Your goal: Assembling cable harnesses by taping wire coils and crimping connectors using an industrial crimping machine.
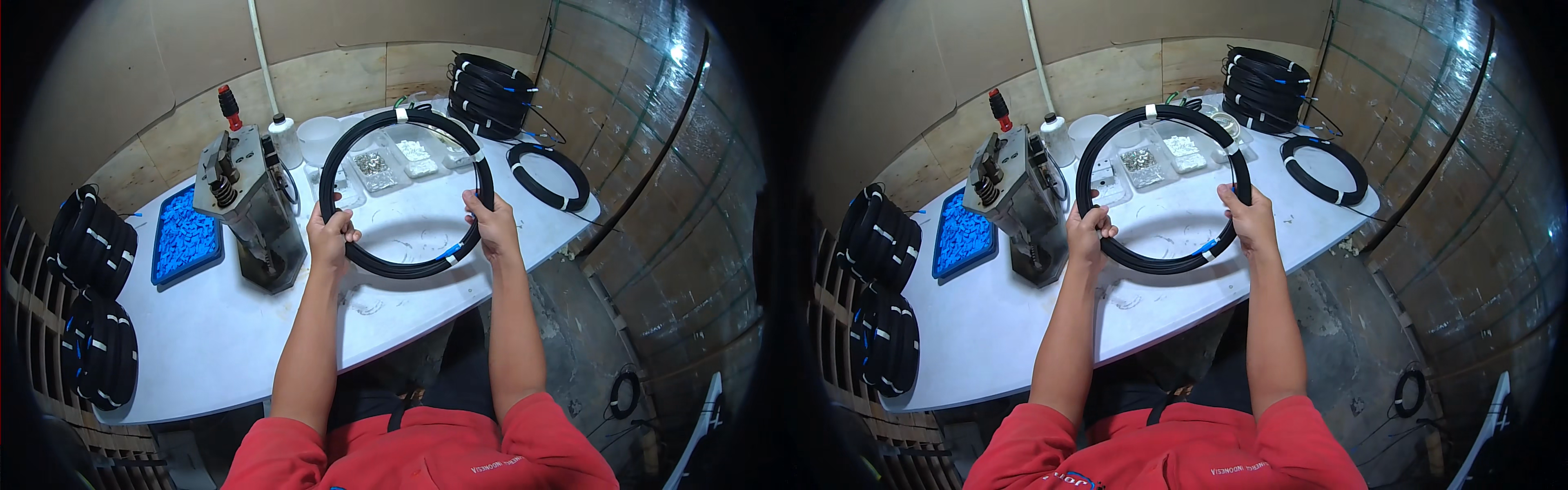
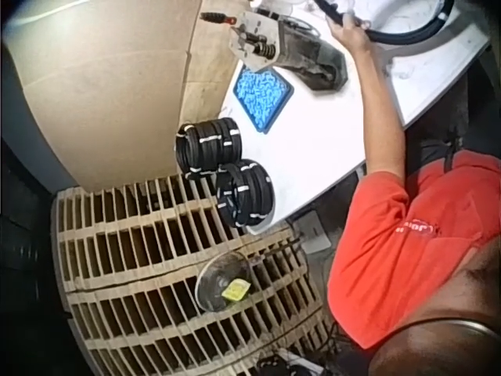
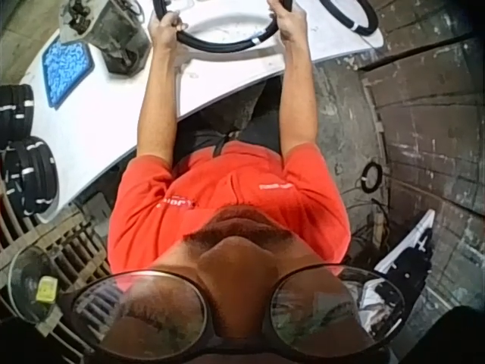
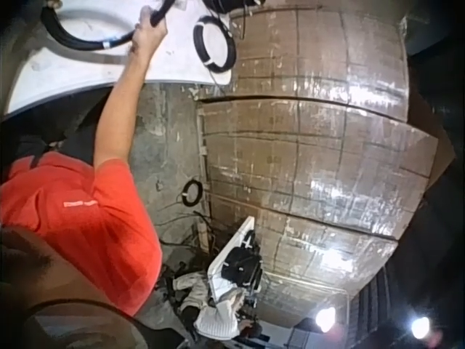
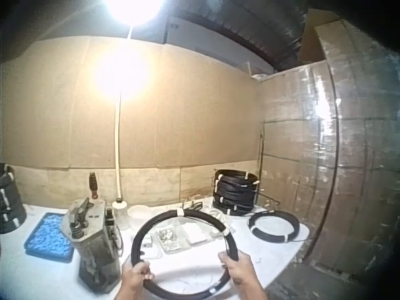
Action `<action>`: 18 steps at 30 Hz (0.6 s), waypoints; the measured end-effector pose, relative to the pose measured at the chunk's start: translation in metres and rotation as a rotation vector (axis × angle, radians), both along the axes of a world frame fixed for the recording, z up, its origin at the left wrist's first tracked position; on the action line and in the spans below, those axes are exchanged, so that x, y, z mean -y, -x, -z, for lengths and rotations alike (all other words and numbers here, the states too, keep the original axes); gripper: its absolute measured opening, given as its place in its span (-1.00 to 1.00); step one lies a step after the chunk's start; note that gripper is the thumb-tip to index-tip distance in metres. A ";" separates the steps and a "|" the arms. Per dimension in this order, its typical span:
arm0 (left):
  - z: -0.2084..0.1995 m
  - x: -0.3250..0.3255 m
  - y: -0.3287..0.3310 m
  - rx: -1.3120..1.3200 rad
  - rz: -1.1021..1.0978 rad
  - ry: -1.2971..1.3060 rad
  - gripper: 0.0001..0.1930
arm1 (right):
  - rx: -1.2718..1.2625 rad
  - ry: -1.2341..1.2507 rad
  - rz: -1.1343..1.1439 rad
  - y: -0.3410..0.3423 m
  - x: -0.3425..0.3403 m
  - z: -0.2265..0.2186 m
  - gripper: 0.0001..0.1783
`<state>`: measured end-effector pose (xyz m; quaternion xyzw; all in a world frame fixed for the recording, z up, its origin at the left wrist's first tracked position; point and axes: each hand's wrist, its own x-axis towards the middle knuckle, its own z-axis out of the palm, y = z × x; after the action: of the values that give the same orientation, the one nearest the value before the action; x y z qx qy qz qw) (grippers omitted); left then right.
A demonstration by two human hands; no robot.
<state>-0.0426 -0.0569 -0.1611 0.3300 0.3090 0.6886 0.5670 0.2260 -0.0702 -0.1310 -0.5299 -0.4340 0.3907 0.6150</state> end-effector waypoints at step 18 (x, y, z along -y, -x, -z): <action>0.000 -0.002 0.003 0.012 0.010 0.007 -0.70 | -0.155 0.011 -0.113 0.000 0.005 -0.016 -0.64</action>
<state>-0.0454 -0.0553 -0.1610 0.3253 0.3064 0.6866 0.5734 0.2256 -0.0747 -0.1148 -0.4762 -0.4121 0.4670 0.6208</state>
